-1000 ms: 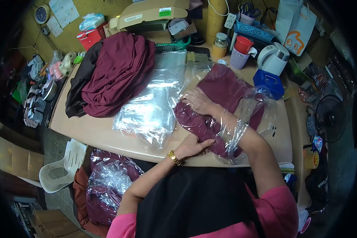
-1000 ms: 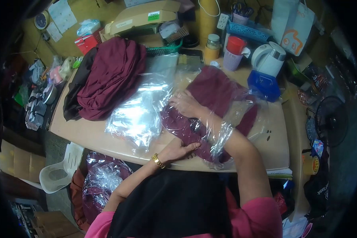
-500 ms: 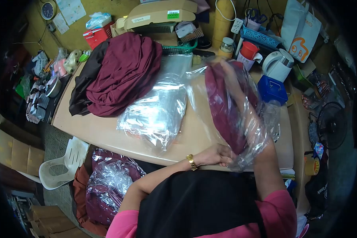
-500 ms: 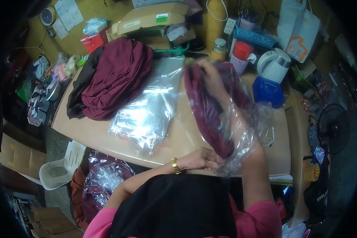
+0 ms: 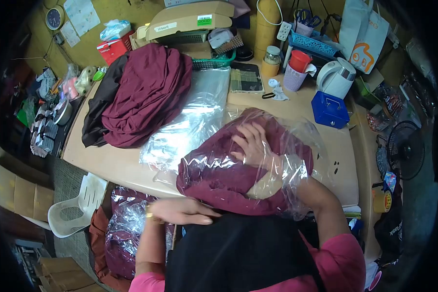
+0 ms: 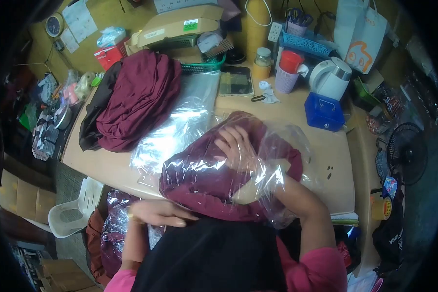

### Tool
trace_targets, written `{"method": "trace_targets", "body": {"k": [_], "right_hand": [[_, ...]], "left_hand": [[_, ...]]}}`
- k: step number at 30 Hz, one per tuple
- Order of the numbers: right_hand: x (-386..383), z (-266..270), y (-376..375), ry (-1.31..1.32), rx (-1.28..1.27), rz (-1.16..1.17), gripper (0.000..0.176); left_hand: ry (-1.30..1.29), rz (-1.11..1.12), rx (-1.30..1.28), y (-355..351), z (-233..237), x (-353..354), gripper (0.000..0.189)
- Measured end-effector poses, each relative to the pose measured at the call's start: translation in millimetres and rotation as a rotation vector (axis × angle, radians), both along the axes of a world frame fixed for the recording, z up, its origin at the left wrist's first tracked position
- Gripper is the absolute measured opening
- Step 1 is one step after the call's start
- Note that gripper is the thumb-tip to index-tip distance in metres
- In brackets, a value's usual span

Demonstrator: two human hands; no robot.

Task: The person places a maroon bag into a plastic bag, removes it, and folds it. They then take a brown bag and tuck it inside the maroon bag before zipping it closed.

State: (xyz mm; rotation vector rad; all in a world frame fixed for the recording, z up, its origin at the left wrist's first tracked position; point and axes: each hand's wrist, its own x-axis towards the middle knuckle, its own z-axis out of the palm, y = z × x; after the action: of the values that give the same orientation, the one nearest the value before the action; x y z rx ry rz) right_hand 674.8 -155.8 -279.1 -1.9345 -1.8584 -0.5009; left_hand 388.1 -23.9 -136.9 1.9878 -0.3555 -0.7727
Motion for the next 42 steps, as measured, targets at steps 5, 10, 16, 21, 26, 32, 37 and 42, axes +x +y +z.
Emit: {"method": "trace_targets", "body": {"k": [5,10,16,21,26,32,37,42], "right_hand": [[-13.4,2.3,-0.4,-0.04,-0.047,-0.169,0.062],[-12.0,19.0,13.5,0.037,-0.479,0.012,0.074],[25.8,-48.3,30.5,0.219,-0.022,0.278,0.083],[9.8,25.9,4.2,0.084,-0.483,0.049,0.075],[57.7,44.6,21.3,0.038,-0.261,0.011,0.073],[80.7,34.0,-30.0,-0.088,-0.174,-0.037,0.079],[66.5,21.8,-46.4,0.049,-0.16,-0.415,0.071],[78.6,8.2,-19.2,0.289,-0.165,-0.539,0.078]], "left_hand": [[-0.364,0.247,-0.18,29.1,67.8,35.9,0.042],[-0.514,0.442,0.11,8.4,55.8,218.8,0.068],[-0.53,0.2,0.325,-70.7,-34.9,329.7,0.081],[-0.729,0.269,0.388,-145.0,-48.4,308.4,0.02],[-1.421,0.178,0.359,-240.8,46.1,266.3,0.007],[-1.441,0.223,0.404,-185.1,48.2,205.1,0.018],[-0.604,0.928,1.062,-15.5,-37.2,166.6,0.056],[-0.408,1.032,0.899,24.7,-78.2,150.4,0.054]]}}
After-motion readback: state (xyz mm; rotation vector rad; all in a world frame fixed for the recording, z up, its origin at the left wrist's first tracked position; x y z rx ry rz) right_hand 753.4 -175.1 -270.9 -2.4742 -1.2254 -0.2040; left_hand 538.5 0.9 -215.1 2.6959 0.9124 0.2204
